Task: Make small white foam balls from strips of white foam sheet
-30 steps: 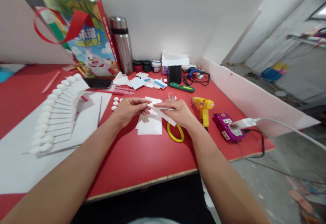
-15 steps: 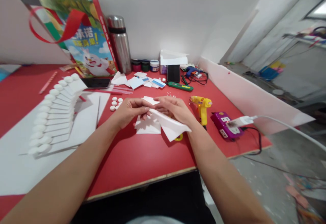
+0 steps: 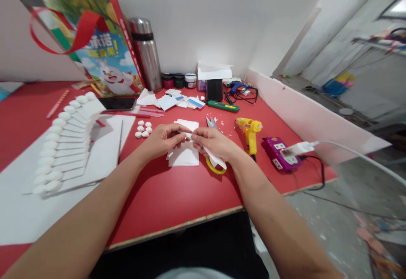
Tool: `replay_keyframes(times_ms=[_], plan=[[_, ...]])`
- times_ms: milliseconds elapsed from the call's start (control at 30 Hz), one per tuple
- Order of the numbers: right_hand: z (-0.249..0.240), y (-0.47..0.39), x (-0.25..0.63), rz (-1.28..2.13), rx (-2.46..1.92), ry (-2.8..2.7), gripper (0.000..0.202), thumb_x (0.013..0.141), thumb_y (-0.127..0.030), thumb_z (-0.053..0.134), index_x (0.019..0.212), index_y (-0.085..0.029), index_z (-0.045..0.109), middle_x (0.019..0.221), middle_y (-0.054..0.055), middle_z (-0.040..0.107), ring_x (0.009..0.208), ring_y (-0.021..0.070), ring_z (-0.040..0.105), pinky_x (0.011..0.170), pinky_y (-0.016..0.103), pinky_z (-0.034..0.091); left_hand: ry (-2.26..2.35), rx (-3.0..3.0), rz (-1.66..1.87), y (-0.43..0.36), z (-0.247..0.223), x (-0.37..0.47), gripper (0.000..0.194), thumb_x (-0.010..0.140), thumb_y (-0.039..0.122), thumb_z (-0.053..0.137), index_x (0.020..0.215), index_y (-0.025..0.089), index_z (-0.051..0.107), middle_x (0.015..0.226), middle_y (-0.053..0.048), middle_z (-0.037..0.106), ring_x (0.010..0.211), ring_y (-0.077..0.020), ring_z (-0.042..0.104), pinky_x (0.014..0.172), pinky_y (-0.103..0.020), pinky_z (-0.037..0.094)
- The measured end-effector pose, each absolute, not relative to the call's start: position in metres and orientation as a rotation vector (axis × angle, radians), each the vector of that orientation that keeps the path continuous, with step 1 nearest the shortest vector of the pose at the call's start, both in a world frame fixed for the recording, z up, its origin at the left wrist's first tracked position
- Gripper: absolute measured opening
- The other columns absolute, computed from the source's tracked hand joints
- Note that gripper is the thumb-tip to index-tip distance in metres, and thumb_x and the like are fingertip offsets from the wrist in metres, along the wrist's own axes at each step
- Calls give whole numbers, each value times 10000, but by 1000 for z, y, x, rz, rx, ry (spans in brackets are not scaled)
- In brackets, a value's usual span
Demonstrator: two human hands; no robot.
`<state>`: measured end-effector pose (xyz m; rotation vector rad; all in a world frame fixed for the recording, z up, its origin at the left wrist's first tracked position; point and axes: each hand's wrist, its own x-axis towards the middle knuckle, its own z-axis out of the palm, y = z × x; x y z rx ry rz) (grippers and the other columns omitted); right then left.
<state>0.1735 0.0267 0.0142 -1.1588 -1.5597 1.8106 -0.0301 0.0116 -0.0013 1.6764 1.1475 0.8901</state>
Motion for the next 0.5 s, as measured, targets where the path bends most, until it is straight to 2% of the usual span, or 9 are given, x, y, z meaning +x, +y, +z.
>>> replay_keyframes(times_ms=[200,267,400,500], plan=[[18,27,173,1655,-1186,-1683,220,953,-179,569,747,-137,632,500,-60,476,440,55,408,439,182,304,1138,1977,867,13,-4,-33,223,942,319,603,954,136,729,743,-25,674,628,-126,600,611,-250,458],[19,26,172,1690,-1191,-1642,228,956,-169,559,745,-133,636,490,-62,456,431,51,385,432,177,290,1147,2132,881,12,-4,-32,195,957,276,586,941,142,727,764,-28,678,645,-127,604,630,-253,456],[22,27,173,1849,-1195,-1458,255,965,-183,554,716,-148,595,463,-85,372,393,35,286,389,160,216,1114,2504,956,9,-4,-28,191,981,185,526,978,147,713,898,-74,718,815,-171,663,722,-279,481],[22,27,174,1960,-1164,-1362,232,955,-220,570,734,-154,597,475,-96,327,379,31,234,361,153,166,1124,2739,1023,9,-4,-26,202,993,177,504,1007,144,704,915,-92,728,822,-189,676,711,-293,496]])
